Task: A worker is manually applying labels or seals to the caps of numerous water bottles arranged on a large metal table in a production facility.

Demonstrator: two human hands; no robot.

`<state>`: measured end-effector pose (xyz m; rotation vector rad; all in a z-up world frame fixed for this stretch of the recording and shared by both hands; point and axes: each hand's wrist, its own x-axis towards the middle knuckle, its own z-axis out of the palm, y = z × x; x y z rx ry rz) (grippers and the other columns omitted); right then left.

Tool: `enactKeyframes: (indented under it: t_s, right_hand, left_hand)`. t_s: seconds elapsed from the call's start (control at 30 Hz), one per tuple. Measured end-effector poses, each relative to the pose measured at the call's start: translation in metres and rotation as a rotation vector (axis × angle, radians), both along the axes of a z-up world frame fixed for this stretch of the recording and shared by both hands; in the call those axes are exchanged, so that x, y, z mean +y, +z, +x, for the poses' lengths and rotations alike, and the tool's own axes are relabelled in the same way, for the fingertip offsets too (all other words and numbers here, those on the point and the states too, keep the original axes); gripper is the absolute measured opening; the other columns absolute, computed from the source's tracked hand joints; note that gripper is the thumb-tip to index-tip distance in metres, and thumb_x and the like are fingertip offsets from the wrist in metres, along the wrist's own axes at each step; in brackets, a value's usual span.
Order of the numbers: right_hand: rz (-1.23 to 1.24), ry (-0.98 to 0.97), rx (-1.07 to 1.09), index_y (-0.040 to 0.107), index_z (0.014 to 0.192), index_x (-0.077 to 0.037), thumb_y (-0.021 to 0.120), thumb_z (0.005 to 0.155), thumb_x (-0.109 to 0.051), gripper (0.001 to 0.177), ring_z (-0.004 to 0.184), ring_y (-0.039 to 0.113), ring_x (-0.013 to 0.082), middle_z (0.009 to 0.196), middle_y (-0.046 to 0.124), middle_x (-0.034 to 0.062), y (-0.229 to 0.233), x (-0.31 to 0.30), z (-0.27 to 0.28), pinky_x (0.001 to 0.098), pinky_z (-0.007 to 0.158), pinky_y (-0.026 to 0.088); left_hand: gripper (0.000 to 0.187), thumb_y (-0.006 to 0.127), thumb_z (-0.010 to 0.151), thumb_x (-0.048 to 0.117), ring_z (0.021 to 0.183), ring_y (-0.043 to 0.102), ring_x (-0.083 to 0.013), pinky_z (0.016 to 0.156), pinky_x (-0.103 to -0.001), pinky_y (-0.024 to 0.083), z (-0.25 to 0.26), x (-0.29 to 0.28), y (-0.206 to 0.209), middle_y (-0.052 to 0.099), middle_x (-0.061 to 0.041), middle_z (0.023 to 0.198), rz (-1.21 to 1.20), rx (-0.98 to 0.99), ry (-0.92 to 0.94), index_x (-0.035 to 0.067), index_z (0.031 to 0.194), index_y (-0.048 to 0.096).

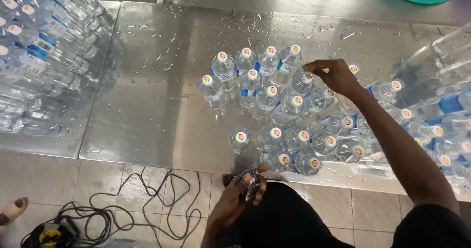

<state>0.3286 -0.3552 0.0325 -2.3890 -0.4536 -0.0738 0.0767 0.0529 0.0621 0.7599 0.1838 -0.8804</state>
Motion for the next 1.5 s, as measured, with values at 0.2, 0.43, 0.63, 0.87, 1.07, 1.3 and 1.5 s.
enactKeyframes:
  t_s: [0.2,0.43,0.63,0.87,1.07,1.3,1.5]
  right_hand:
    - [-0.074,0.116,0.112,0.065,0.15,-0.009,0.079,0.098,-0.018,0.055,0.118,0.075,0.0346,0.135,0.077,0.0128,0.014,-0.007,-0.013,0.0506,0.092,0.063]
    - [-0.282,0.113,0.053,0.077,0.127,-0.009,0.079,0.1,-0.025,0.031,0.107,0.077,0.0355,0.127,0.079,0.012,0.0,-0.01,-0.005,0.0519,0.089,0.06]
    - [-0.465,0.037,0.265,0.036,0.166,-0.016,0.069,0.104,-0.028,0.071,0.124,0.069,0.049,0.147,0.068,0.0184,0.016,0.018,-0.006,0.0649,0.102,0.056]
    - [-0.264,0.181,0.254,0.064,0.145,-0.014,0.074,0.097,-0.028,0.051,0.127,0.065,0.0346,0.147,0.065,0.0155,0.081,0.099,-0.085,0.0531,0.107,0.057]
    - [0.207,0.554,0.374,0.077,0.135,-0.023,0.088,0.092,-0.017,0.044,0.094,0.07,0.0207,0.104,0.068,0.0012,0.083,0.159,-0.165,0.0364,0.077,0.056]
    - [0.332,0.31,0.483,0.084,0.119,-0.016,0.091,0.083,-0.02,0.036,0.089,0.093,0.023,0.095,0.093,0.0054,0.098,0.151,-0.159,0.0414,0.08,0.077]
    - [0.293,-0.028,0.321,0.081,0.117,-0.015,0.078,0.097,-0.011,0.021,0.112,0.087,0.023,0.124,0.085,0.0048,0.082,0.108,-0.074,0.0405,0.093,0.075]
  left_hand:
    - [0.076,0.057,0.104,0.05,0.081,0.058,-0.0142,0.072,-0.03,0.048,0.002,-0.001,-0.001,0.068,-0.006,0.101,0.028,-0.001,0.01,0.001,0.16,0.052]
    - [0.072,0.057,0.106,0.048,0.083,0.058,-0.0145,0.075,-0.03,0.048,0.002,-0.005,0.003,0.067,-0.007,0.103,-0.012,-0.003,0.001,0.001,0.16,0.053]
    - [0.074,0.056,0.105,0.051,0.083,0.059,-0.0125,0.074,-0.029,0.048,0.004,-0.003,0.004,0.068,-0.005,0.103,0.024,-0.016,-0.007,0.003,0.161,0.054]
    - [0.076,0.059,0.105,0.053,0.085,0.059,-0.0122,0.075,-0.028,0.049,0.011,-0.011,0.014,0.068,-0.004,0.104,-0.017,-0.055,-0.034,0.001,0.161,0.053]
    - [0.058,0.061,0.106,0.052,0.09,0.062,-0.0164,0.077,-0.03,0.05,0.017,-0.02,0.021,0.069,-0.008,0.107,-0.082,-0.124,-0.11,0.008,0.143,0.057]
    - [0.056,0.06,0.11,0.044,0.087,0.064,-0.0152,0.075,-0.029,0.051,0.018,-0.021,0.014,0.071,-0.009,0.109,-0.108,-0.067,-0.111,0.007,0.151,0.051]
    - [0.07,0.059,0.108,0.041,0.08,0.06,-0.0142,0.068,-0.028,0.047,0.015,-0.014,0.008,0.07,-0.008,0.102,-0.09,-0.004,-0.007,-0.004,0.161,0.054]
